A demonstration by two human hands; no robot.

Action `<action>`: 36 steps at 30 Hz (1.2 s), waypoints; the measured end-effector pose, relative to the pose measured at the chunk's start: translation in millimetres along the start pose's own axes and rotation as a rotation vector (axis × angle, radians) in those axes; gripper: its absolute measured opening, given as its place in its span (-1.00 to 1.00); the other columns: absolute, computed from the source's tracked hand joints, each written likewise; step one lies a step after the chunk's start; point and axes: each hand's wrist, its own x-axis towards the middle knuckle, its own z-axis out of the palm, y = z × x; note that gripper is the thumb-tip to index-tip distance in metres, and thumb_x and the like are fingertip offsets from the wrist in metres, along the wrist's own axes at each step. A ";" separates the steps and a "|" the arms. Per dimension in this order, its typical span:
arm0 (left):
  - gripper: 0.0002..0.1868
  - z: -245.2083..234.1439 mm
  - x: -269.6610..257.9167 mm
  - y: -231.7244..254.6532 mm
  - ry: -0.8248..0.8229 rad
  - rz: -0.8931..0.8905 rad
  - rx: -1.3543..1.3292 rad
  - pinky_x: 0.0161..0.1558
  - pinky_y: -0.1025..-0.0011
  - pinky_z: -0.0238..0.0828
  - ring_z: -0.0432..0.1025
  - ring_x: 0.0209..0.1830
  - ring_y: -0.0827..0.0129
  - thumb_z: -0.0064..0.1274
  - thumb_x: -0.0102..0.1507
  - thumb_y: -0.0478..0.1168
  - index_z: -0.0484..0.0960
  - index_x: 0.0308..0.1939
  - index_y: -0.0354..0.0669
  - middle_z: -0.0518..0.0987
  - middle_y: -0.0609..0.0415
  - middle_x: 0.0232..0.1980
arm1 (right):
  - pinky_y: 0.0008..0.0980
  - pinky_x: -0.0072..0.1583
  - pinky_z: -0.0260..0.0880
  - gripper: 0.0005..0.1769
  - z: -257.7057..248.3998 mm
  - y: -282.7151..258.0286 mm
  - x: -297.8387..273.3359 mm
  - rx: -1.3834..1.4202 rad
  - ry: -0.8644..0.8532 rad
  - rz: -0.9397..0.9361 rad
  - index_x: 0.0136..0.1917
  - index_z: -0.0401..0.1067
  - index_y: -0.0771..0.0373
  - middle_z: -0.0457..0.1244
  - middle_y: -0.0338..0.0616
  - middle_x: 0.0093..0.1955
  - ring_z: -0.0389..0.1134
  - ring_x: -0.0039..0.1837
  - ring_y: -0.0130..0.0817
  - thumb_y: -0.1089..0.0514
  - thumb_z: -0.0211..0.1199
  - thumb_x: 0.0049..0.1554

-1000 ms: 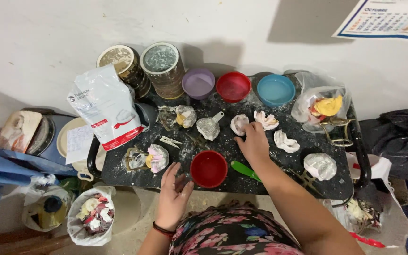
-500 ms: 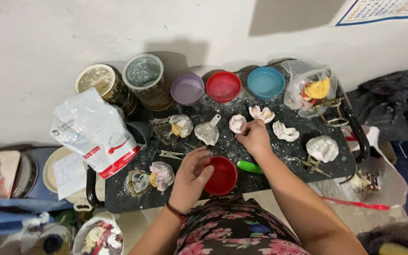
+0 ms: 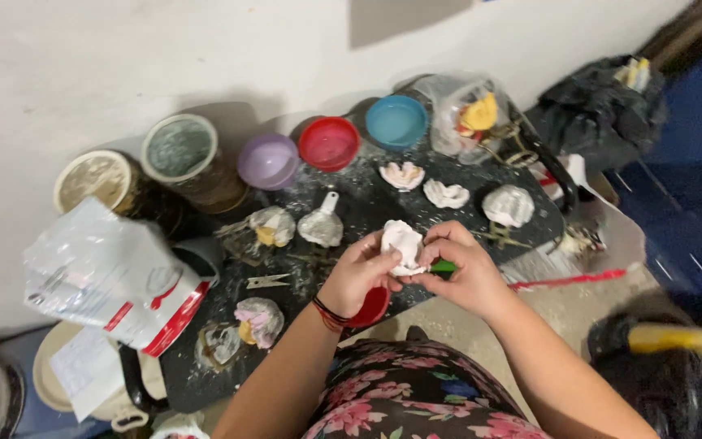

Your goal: Mixing dental material and applying it to dental casts on a laboratory bench

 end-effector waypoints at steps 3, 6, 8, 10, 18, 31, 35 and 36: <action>-0.41 11.6 9.1 -18.7 -0.021 0.079 0.004 -0.36 0.35 0.72 0.67 -0.29 0.02 0.25 0.23 -0.36 0.43 0.32 -0.45 0.60 -0.22 -0.17 | -0.14 0.22 0.44 -0.77 -33.6 -24.6 -6.1 0.001 -0.056 -0.027 -0.12 0.60 0.13 0.34 -0.07 0.07 0.45 0.19 0.01 0.17 0.59 -0.05; -0.40 41.7 -1.4 -5.4 -0.021 0.104 0.136 -0.35 0.36 0.70 0.67 -0.29 0.06 0.25 0.18 -0.38 0.49 0.30 -0.44 0.64 -0.22 -0.19 | -0.12 0.21 0.45 -0.78 -54.4 -25.1 -22.0 -0.027 -0.036 -0.107 -0.04 0.61 0.19 0.35 0.00 0.08 0.47 0.18 0.05 0.20 0.53 0.02; -0.36 53.8 0.7 -7.9 -0.018 0.099 0.228 -0.31 0.39 0.70 0.64 -0.24 0.15 0.29 0.15 -0.35 0.51 0.31 -0.40 0.64 -0.18 -0.16 | -0.15 0.17 0.47 -0.82 -65.7 -33.9 -27.4 -0.091 -0.013 -0.117 -0.06 0.59 0.22 0.35 0.00 0.05 0.47 0.15 0.04 0.23 0.50 0.05; -0.32 67.0 1.6 -9.5 -0.011 0.092 0.319 -0.27 0.41 0.70 0.61 -0.19 0.24 0.32 0.12 -0.33 0.53 0.33 -0.36 0.65 -0.15 -0.12 | -0.18 0.14 0.49 -0.86 -75.7 -37.3 -34.4 -0.152 0.003 -0.124 -0.08 0.57 0.25 0.34 -0.01 0.01 0.48 0.11 0.02 0.25 0.47 0.07; -0.33 111.8 -7.5 -21.3 0.062 0.322 0.680 0.01 0.18 0.63 0.59 0.13 -0.10 0.30 0.06 -0.37 0.60 0.30 -0.28 0.69 -0.35 0.06 | -0.24 0.02 0.50 -0.93 -87.7 -16.4 -62.4 -0.131 0.125 0.119 -0.19 0.56 0.17 0.41 -0.17 -0.17 0.51 -0.06 -0.10 0.21 0.45 0.08; -0.44 130.4 10.1 -43.3 0.056 0.130 0.180 -0.12 0.32 0.72 0.56 -0.06 0.18 0.09 0.24 -0.42 0.41 0.34 -0.44 0.57 -0.24 0.06 | -0.40 -0.09 0.45 -0.84 -237.1 117.9 -123.7 0.037 0.739 0.549 -0.11 0.48 0.33 0.35 -0.04 -0.24 0.39 -0.20 -0.38 0.35 0.48 0.17; -0.39 135.1 7.4 -41.4 0.146 0.068 0.225 -0.15 0.21 0.69 0.64 -0.16 0.00 0.11 0.22 -0.32 0.38 0.34 -0.44 0.64 -0.39 -0.02 | -0.38 -0.31 0.44 -0.81 -282.9 214.2 -139.4 -0.227 0.719 0.774 -0.09 0.59 0.24 0.32 -0.02 -0.36 0.37 -0.35 -0.36 0.19 0.56 0.06; -0.35 138.2 3.9 -38.0 0.191 0.044 0.257 -0.16 0.17 0.68 0.64 -0.17 -0.07 0.13 0.20 -0.30 0.36 0.35 -0.49 0.64 -0.46 -0.04 | -0.41 -0.39 0.43 -0.84 -290.3 248.6 -142.9 -0.320 0.670 0.869 -0.06 0.63 0.13 0.34 -0.11 -0.40 0.39 -0.42 -0.35 0.10 0.51 0.09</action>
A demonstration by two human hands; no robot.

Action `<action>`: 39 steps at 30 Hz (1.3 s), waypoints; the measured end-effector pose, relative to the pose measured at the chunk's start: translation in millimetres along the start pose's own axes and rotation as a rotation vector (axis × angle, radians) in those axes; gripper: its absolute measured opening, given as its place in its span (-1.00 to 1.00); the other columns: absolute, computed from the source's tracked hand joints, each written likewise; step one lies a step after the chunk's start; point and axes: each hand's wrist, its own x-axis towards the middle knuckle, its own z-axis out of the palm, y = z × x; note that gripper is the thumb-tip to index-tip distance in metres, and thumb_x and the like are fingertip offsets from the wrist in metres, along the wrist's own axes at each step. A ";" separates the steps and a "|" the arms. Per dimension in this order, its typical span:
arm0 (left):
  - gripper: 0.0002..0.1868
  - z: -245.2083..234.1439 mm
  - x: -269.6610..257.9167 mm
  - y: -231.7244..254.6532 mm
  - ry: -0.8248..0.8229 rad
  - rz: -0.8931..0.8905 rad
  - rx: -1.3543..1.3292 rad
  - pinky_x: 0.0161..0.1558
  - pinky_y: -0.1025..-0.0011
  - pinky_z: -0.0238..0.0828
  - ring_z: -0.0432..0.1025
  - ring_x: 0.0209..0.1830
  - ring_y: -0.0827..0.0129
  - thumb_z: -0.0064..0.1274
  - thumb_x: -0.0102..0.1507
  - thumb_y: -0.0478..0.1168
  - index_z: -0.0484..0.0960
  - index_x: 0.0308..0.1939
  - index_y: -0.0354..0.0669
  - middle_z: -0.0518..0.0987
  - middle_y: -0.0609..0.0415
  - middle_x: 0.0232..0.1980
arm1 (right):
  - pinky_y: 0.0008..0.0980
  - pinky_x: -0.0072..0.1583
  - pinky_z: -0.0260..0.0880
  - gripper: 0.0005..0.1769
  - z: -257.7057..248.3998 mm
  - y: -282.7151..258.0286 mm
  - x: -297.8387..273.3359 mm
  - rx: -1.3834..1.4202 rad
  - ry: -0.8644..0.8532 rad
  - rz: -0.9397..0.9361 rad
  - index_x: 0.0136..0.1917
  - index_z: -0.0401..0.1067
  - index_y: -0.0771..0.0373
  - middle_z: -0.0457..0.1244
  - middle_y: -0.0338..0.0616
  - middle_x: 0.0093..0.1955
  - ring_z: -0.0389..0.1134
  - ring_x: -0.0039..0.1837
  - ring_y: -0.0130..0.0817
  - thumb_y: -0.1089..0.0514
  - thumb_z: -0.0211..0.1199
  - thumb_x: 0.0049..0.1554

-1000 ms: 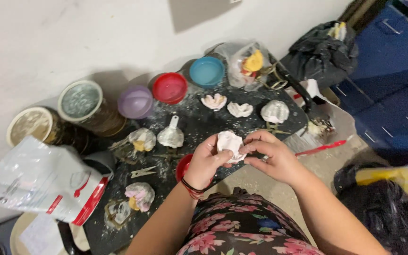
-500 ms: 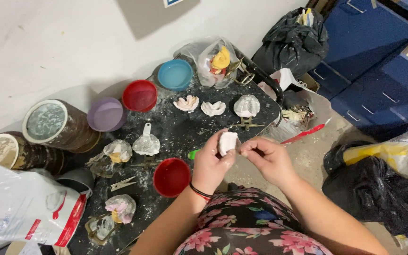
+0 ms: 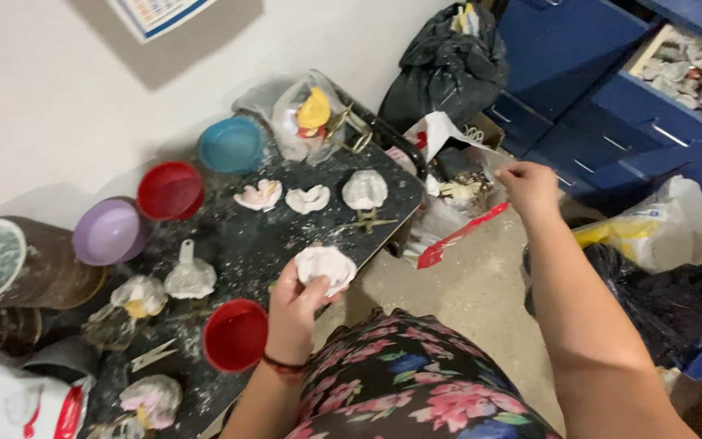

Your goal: Mixing dental material and applying it to dental casts on a laboratory bench

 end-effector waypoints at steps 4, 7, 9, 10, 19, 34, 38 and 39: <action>-0.47 11.0 -4.9 2.6 0.037 -0.078 0.041 -0.14 0.34 0.61 0.59 -0.02 0.15 0.01 0.19 -0.44 0.58 0.28 -0.34 0.69 -0.15 0.06 | -0.15 -0.02 0.34 -0.66 22.1 26.4 59.3 -0.500 -0.316 0.189 0.12 0.67 -0.11 0.44 -0.12 -0.23 0.46 -0.14 -0.14 -0.23 0.21 0.27; -0.42 2.6 -2.4 -13.1 0.114 -0.078 0.084 -0.27 0.45 0.55 0.55 0.07 0.19 0.10 0.19 -0.38 0.58 0.34 -0.21 0.65 -0.07 0.20 | -0.19 -0.12 0.26 -0.69 25.7 30.7 76.4 -0.351 -0.202 0.249 -0.33 0.54 0.11 0.30 -0.21 -0.42 0.29 -0.24 -0.38 -0.09 0.43 0.12; -0.40 -2.1 -0.7 -22.8 0.163 -0.124 0.069 -0.22 0.38 0.57 0.55 0.08 0.17 0.09 0.23 -0.43 0.55 0.38 -0.15 0.64 -0.06 0.23 | -0.08 -0.13 0.23 -0.62 32.3 44.6 91.7 -0.407 -0.194 0.183 -0.28 0.53 0.21 0.32 -0.09 -0.31 0.31 -0.20 -0.20 -0.11 0.56 0.03; -0.40 0.1 -1.9 -19.4 0.180 -0.123 0.069 -0.22 0.38 0.57 0.55 0.08 0.17 0.09 0.23 -0.43 0.55 0.38 -0.15 0.64 -0.06 0.23 | -0.08 -0.13 0.23 -0.62 38.0 63.0 105.3 -0.404 -0.210 0.175 -0.28 0.53 0.21 0.32 -0.09 -0.31 0.31 -0.20 -0.20 -0.11 0.56 0.03; -0.36 -23.3 14.3 5.1 0.232 -0.113 0.472 0.10 0.36 0.55 0.55 0.09 0.35 0.12 0.15 -0.07 0.55 0.34 -0.01 0.68 0.10 0.18 | 0.03 0.05 0.40 -0.34 72.1 101.6 151.0 -0.743 -0.420 0.245 0.05 0.70 0.30 0.46 0.32 0.08 0.46 0.17 0.27 -0.30 0.08 0.23; -0.46 -88.6 173.8 -9.1 0.379 -0.374 0.565 -0.24 0.26 0.66 0.60 -0.18 0.14 -0.05 0.36 -0.26 0.34 0.45 0.04 0.48 -0.11 0.33 | -0.41 -0.20 0.47 -0.86 103.3 114.9 98.3 0.175 -0.306 0.356 -0.07 0.61 0.29 0.37 -0.08 -0.26 0.34 -0.28 -0.40 0.17 0.47 0.21; -0.22 -116.6 187.5 -33.9 0.360 -0.162 0.889 0.16 0.15 0.41 0.38 0.32 0.01 0.08 0.20 -0.10 0.30 0.50 -0.18 0.39 -0.16 0.47 | 0.07 -0.02 0.36 -0.45 96.7 117.1 99.6 -0.418 -0.248 0.198 -0.05 0.65 0.24 0.43 0.17 -0.15 0.44 -0.05 0.16 -0.28 0.19 0.34; -0.16 -126.1 192.2 -43.5 0.325 -0.100 1.033 0.42 0.13 0.15 0.23 0.49 0.00 0.12 0.15 0.00 0.31 0.49 -0.19 0.37 -0.15 0.50 | 0.23 0.05 0.34 -0.24 97.7 121.7 101.0 -0.496 -0.237 0.120 0.00 0.63 0.39 0.41 0.46 -0.07 0.42 0.07 0.45 -0.36 0.02 0.45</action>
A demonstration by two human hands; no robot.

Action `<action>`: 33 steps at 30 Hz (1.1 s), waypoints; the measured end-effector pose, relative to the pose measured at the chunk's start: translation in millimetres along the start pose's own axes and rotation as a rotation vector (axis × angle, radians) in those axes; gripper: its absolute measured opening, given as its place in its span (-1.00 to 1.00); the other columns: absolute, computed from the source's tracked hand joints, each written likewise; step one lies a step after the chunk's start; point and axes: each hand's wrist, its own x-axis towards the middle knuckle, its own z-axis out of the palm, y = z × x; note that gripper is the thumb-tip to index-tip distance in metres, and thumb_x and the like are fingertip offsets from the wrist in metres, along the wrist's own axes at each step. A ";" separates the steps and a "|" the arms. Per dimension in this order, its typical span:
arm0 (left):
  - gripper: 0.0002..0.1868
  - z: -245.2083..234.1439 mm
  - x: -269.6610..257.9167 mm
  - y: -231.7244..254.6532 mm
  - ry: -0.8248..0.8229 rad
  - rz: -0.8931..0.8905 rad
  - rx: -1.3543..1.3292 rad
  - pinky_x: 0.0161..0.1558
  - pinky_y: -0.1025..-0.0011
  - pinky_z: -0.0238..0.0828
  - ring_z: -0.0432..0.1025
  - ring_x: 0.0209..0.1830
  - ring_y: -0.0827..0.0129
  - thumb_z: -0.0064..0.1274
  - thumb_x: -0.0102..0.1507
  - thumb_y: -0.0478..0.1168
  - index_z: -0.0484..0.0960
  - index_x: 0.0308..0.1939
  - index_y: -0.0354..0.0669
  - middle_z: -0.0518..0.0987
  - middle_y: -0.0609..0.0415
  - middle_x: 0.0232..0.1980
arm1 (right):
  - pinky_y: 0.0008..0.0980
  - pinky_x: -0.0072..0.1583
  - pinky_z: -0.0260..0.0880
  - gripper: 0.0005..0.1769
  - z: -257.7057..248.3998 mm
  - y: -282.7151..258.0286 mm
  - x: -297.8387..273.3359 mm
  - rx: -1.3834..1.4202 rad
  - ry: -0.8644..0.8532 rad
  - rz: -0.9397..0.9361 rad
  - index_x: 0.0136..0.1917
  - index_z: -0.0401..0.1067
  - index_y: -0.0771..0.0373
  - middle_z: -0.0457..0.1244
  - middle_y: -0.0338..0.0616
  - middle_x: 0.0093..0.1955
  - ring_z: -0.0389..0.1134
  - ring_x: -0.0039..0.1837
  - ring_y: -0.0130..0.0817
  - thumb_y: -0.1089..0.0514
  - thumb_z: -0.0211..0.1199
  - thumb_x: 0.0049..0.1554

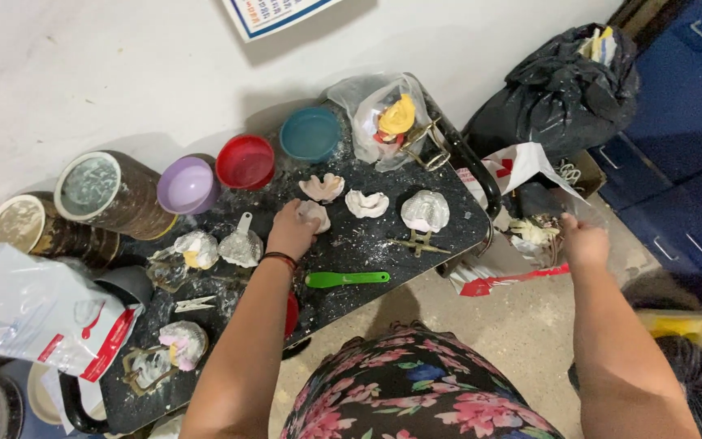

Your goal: Mixing dental material and applying it to dental casts on a laboratory bench

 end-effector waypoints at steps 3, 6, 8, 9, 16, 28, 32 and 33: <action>-0.28 -48.6 -68.9 73.4 -0.092 -0.173 0.003 0.36 -0.04 0.31 0.24 0.51 0.05 -0.01 0.31 -0.09 0.21 0.58 0.09 0.10 0.08 0.65 | 0.10 0.06 0.35 -0.45 -32.0 -24.7 -37.5 0.162 -0.025 0.104 0.12 0.64 0.24 0.45 0.18 -0.05 0.46 0.10 0.17 -0.28 0.20 0.33; -0.45 -55.9 -102.9 99.2 -0.008 -0.046 0.008 0.41 0.03 0.33 0.36 0.42 0.06 0.04 0.32 -0.22 0.40 0.42 -0.01 0.24 -0.02 0.58 | -0.06 -0.08 0.35 -0.76 -18.4 -8.5 -25.4 0.227 -0.042 0.107 -0.02 0.55 0.22 0.40 -0.01 -0.10 0.42 -0.12 -0.07 0.07 0.26 0.11; -0.58 -49.9 -118.4 105.8 -0.034 0.007 -0.123 0.06 0.28 0.42 0.43 0.08 0.28 0.04 0.34 -0.25 0.54 0.30 0.03 0.48 0.04 0.29 | -0.08 -0.05 0.44 -0.72 -75.4 -70.3 -94.5 0.348 -0.136 0.137 0.22 0.37 0.30 0.38 0.13 -0.03 0.43 -0.08 -0.03 0.17 0.08 0.28; -0.68 -47.6 -127.3 106.1 -0.058 0.056 -0.256 -0.29 0.52 0.52 0.51 -0.26 0.49 0.05 0.36 -0.29 0.69 0.18 0.08 0.72 0.11 0.00 | -0.12 -0.03 0.53 -0.65 -105.6 -106.5 -131.6 0.465 -0.234 0.164 0.46 0.20 0.38 0.36 0.27 0.05 0.45 -0.05 0.01 0.27 -0.09 0.45; -0.74 -0.4 -137.0 108.2 -0.089 0.040 -1.205 -0.56 0.49 0.44 0.42 -0.58 0.35 0.13 0.04 -0.42 0.71 -0.19 -0.39 0.59 -0.14 -0.49 | 0.21 0.53 0.09 -0.59 -112.8 -228.4 -260.1 0.798 0.247 -0.853 0.23 0.48 0.40 0.24 0.42 0.45 0.18 0.54 0.25 0.59 -0.10 0.28; -0.65 50.4 -156.2 29.3 -0.518 0.731 -0.949 0.19 0.15 0.51 0.49 0.10 0.19 -0.14 0.35 -0.33 0.56 0.20 -0.25 0.63 -0.10 0.09 | 0.14 0.40 0.17 -0.05 -23.8 -280.5 -381.0 0.457 0.169 -1.717 0.47 0.36 0.15 0.30 0.02 0.37 0.29 0.39 0.11 -0.55 -0.34 0.25; -0.46 8.1 -199.8 23.7 -0.589 0.977 -0.826 0.48 0.00 0.19 0.25 0.39 0.00 -0.27 0.29 -0.59 0.32 0.37 -0.37 0.40 -0.22 0.34 | -0.08 0.26 0.35 -0.30 -19.0 -261.7 -343.8 -0.027 0.084 -1.255 0.14 0.54 -0.17 0.36 -0.30 -0.08 0.40 0.13 -0.14 -0.51 0.06 -0.12; -0.20 -14.8 -220.3 27.4 -0.628 0.972 -0.803 0.71 -0.09 -0.12 0.03 0.66 -0.17 -0.39 0.23 -0.71 0.07 0.61 -0.46 0.20 -0.34 0.60 | -0.25 0.17 0.51 -0.67 -20.1 -257.2 -341.2 -0.257 -0.028 -0.884 -0.13 0.66 -0.34 0.45 -0.49 -0.27 0.53 0.04 -0.29 -0.17 0.56 -0.23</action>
